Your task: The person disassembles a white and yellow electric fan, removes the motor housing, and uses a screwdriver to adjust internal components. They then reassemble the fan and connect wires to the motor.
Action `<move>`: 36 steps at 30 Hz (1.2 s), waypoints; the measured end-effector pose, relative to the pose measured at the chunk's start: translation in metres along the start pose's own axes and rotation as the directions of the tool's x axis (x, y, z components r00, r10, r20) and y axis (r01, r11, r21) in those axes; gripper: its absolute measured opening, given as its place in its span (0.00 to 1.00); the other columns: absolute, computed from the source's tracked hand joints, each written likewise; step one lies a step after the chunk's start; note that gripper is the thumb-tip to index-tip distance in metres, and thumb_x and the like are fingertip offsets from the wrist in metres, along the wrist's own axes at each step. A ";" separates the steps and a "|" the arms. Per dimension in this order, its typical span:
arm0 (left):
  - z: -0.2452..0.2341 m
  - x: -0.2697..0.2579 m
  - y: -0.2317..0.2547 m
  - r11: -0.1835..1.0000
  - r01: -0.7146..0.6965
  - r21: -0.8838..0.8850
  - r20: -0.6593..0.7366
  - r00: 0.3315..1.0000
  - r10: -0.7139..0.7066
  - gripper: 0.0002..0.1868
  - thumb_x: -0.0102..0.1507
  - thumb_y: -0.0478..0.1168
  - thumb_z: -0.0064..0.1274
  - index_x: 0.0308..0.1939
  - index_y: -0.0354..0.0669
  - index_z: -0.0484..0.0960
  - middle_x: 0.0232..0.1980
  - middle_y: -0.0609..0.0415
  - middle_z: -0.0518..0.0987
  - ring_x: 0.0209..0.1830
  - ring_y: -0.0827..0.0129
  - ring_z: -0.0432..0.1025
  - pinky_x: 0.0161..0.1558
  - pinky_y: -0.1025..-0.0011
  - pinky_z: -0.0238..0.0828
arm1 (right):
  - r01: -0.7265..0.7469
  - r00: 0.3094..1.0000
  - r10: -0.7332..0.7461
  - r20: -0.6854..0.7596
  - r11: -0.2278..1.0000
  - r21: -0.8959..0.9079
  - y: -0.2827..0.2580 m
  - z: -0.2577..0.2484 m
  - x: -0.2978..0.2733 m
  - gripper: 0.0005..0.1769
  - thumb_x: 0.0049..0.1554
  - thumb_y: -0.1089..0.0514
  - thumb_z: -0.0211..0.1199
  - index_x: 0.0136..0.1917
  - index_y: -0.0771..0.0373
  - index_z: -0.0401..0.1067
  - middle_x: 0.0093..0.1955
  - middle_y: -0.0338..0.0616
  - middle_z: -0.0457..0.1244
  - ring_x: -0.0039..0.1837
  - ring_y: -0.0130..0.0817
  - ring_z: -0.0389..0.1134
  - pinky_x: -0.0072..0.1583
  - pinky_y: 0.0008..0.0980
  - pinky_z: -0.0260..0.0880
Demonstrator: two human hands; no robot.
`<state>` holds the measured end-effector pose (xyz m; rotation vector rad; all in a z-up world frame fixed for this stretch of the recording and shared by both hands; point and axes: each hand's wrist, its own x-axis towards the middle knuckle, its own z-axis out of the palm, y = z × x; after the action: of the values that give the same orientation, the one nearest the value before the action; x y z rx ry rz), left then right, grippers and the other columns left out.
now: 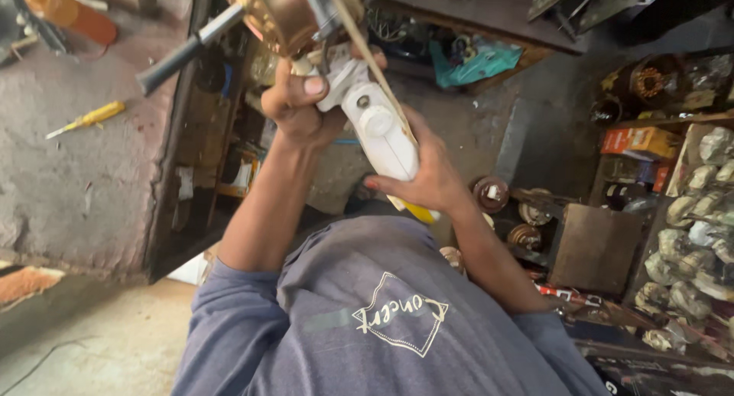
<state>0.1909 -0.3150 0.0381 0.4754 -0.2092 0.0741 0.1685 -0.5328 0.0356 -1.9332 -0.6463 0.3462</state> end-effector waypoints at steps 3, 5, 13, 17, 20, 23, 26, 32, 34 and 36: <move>-0.014 0.000 -0.017 0.993 -0.005 -0.122 -0.067 0.998 -0.004 0.31 0.53 0.39 0.59 0.60 0.29 0.75 0.50 0.43 0.80 0.53 0.49 0.79 0.53 0.54 0.80 | -0.057 0.998 0.055 0.019 0.994 0.097 0.011 -0.013 -0.016 0.63 0.43 0.43 0.82 0.80 0.66 0.52 0.74 0.57 0.62 0.76 0.48 0.64 0.74 0.41 0.62; -0.029 0.000 -0.022 0.984 0.028 -0.178 -0.109 0.993 -0.048 0.30 0.54 0.41 0.59 0.57 0.29 0.76 0.51 0.42 0.81 0.51 0.51 0.78 0.53 0.57 0.79 | -0.187 0.978 0.183 0.101 0.982 0.029 0.020 -0.015 -0.022 0.63 0.40 0.43 0.82 0.79 0.66 0.54 0.73 0.58 0.62 0.75 0.47 0.64 0.73 0.41 0.62; -0.092 0.004 -0.032 0.923 0.122 -0.364 -0.158 0.969 -0.191 0.25 0.56 0.45 0.59 0.53 0.37 0.77 0.48 0.48 0.79 0.51 0.56 0.75 0.55 0.58 0.76 | -0.388 0.897 0.379 0.225 0.922 -0.004 0.026 0.000 -0.015 0.67 0.39 0.39 0.80 0.80 0.68 0.50 0.76 0.58 0.57 0.77 0.44 0.59 0.73 0.40 0.57; -0.123 0.017 -0.028 0.855 0.180 -0.486 -0.137 0.951 -0.278 0.25 0.56 0.47 0.58 0.53 0.37 0.76 0.46 0.48 0.78 0.48 0.60 0.74 0.54 0.64 0.74 | -0.465 0.847 0.436 0.305 0.885 0.026 0.023 0.002 0.000 0.68 0.38 0.40 0.81 0.80 0.67 0.50 0.75 0.56 0.58 0.77 0.44 0.58 0.74 0.40 0.55; -0.148 0.013 -0.027 0.807 0.210 -0.551 -0.166 0.921 -0.353 0.26 0.57 0.49 0.57 0.53 0.36 0.76 0.45 0.46 0.78 0.46 0.59 0.74 0.53 0.65 0.74 | -0.557 0.801 0.494 0.338 0.821 0.120 0.022 0.016 0.006 0.66 0.39 0.43 0.80 0.81 0.65 0.51 0.73 0.54 0.60 0.75 0.43 0.60 0.73 0.39 0.57; -0.171 0.010 -0.033 0.787 0.210 -0.580 -0.227 0.886 -0.404 0.25 0.57 0.50 0.56 0.52 0.37 0.77 0.44 0.46 0.79 0.43 0.58 0.75 0.50 0.63 0.75 | -0.708 0.700 0.553 0.452 0.624 0.332 0.020 0.027 0.012 0.69 0.36 0.48 0.81 0.83 0.60 0.46 0.64 0.53 0.63 0.63 0.43 0.66 0.64 0.42 0.67; -0.191 -0.002 -0.046 0.789 0.187 -0.585 -0.329 0.835 -0.441 0.23 0.57 0.50 0.56 0.50 0.37 0.78 0.41 0.45 0.80 0.39 0.57 0.76 0.46 0.61 0.75 | -0.751 0.660 0.565 0.494 0.486 0.447 0.017 0.034 0.010 0.67 0.37 0.53 0.80 0.82 0.60 0.46 0.60 0.51 0.65 0.60 0.39 0.70 0.61 0.39 0.72; -0.240 -0.028 -0.086 0.710 0.138 -0.691 -0.458 0.676 -0.577 0.21 0.59 0.53 0.55 0.45 0.39 0.79 0.38 0.45 0.81 0.38 0.58 0.77 0.45 0.60 0.76 | -0.761 0.613 0.608 0.504 0.285 0.582 0.032 0.049 0.004 0.57 0.44 0.58 0.74 0.81 0.62 0.49 0.59 0.54 0.65 0.55 0.41 0.71 0.55 0.40 0.75; -0.251 -0.036 -0.100 0.711 0.125 -0.692 -0.500 0.628 -0.596 0.22 0.60 0.54 0.54 0.45 0.38 0.79 0.38 0.45 0.81 0.37 0.58 0.77 0.45 0.60 0.76 | -0.767 0.592 0.602 0.536 0.216 0.605 0.040 0.047 0.004 0.56 0.46 0.58 0.74 0.81 0.62 0.48 0.59 0.54 0.64 0.53 0.41 0.71 0.51 0.41 0.75; -0.257 -0.041 -0.110 0.732 0.124 -0.670 -0.548 0.582 -0.601 0.22 0.60 0.54 0.54 0.45 0.38 0.80 0.38 0.45 0.81 0.37 0.58 0.77 0.44 0.60 0.76 | -0.766 0.577 0.586 0.568 0.148 0.625 0.048 0.044 0.004 0.55 0.49 0.57 0.74 0.82 0.63 0.48 0.60 0.56 0.65 0.51 0.40 0.69 0.49 0.40 0.73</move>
<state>0.2107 -0.2947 -0.2436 -0.1659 0.7015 -0.2332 0.1631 -0.5135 -0.0266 -1.0559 0.4025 1.2188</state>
